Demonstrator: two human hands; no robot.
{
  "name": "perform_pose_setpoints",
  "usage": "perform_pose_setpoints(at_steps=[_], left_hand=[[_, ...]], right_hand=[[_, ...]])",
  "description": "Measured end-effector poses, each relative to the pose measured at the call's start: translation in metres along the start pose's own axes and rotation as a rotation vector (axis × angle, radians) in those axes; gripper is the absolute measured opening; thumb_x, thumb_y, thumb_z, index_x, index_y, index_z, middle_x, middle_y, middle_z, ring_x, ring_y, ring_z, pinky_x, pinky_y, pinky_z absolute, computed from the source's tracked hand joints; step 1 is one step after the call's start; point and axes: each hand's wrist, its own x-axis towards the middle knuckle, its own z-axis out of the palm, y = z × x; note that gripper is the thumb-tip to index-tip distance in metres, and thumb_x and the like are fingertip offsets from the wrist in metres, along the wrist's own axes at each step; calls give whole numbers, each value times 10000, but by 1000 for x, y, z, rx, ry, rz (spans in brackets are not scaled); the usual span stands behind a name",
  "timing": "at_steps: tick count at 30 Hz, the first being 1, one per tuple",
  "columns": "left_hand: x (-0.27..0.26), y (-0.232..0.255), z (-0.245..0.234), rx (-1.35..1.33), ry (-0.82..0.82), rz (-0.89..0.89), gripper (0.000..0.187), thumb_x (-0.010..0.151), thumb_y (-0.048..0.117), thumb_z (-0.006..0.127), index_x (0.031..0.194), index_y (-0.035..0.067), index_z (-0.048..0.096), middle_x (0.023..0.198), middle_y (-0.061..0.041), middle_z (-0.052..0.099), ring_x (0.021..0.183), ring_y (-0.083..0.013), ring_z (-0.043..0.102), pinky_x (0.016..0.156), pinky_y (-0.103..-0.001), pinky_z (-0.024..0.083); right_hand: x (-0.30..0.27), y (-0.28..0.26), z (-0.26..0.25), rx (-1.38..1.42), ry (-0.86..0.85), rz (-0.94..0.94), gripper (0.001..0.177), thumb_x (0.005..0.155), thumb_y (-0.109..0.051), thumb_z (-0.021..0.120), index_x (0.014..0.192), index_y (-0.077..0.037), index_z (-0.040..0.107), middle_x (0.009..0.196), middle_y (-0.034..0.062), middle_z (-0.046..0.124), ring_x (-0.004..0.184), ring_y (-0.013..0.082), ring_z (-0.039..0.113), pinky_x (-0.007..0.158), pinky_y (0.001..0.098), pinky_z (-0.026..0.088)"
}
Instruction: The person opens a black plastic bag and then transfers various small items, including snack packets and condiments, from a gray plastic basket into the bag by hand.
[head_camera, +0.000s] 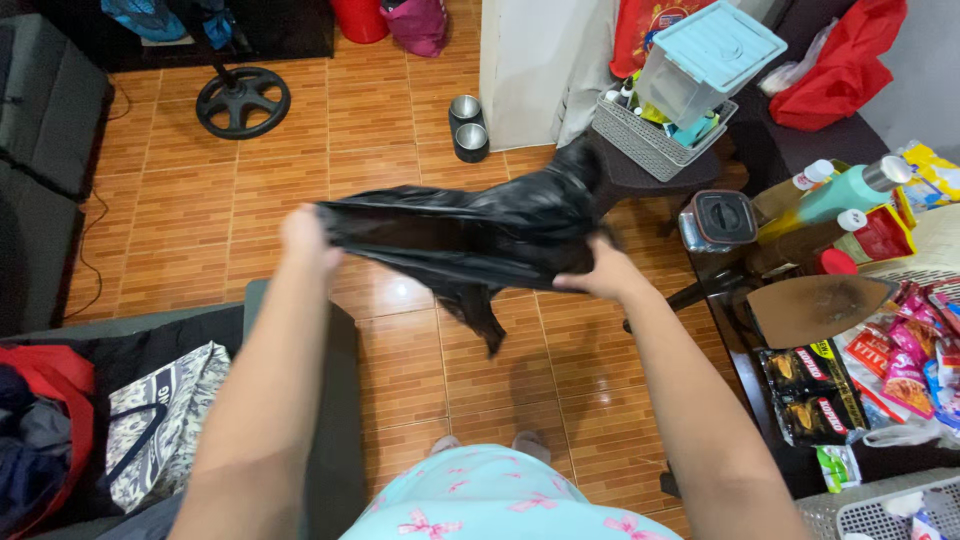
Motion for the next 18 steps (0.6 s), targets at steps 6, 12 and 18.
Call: perform_pose_setpoints(at_steps=[6,12,18], left_hand=[[-81,78,-3,220,-135,-2,165,1021,259,524,975,145,635,972,-33,701,904,-197,685,893,-436,571],[-127,73,4,1229,-460,191,410,844,316,825,1148,58,732,1122,-92,742,1037,-224,680,939,-374,540],[-136,51,-19,1963,-472,-97,368,898,265,758,1150,9,678,1105,-136,717,1017,-270,654,908,-385,532]], right_hand=[[-28,3,-21,381,173,763,1098,831,-497,784,1626,-87,148,1254,284,646,1034,415,745,895,469,618],[-9,134,109,20,-311,523,467,845,-128,613,1289,-123,470,1172,164,671,1057,346,710,856,450,638],[-17,138,132,-9,-852,464,424,860,118,546,1068,-187,754,1117,65,695,1070,287,731,842,409,656]])
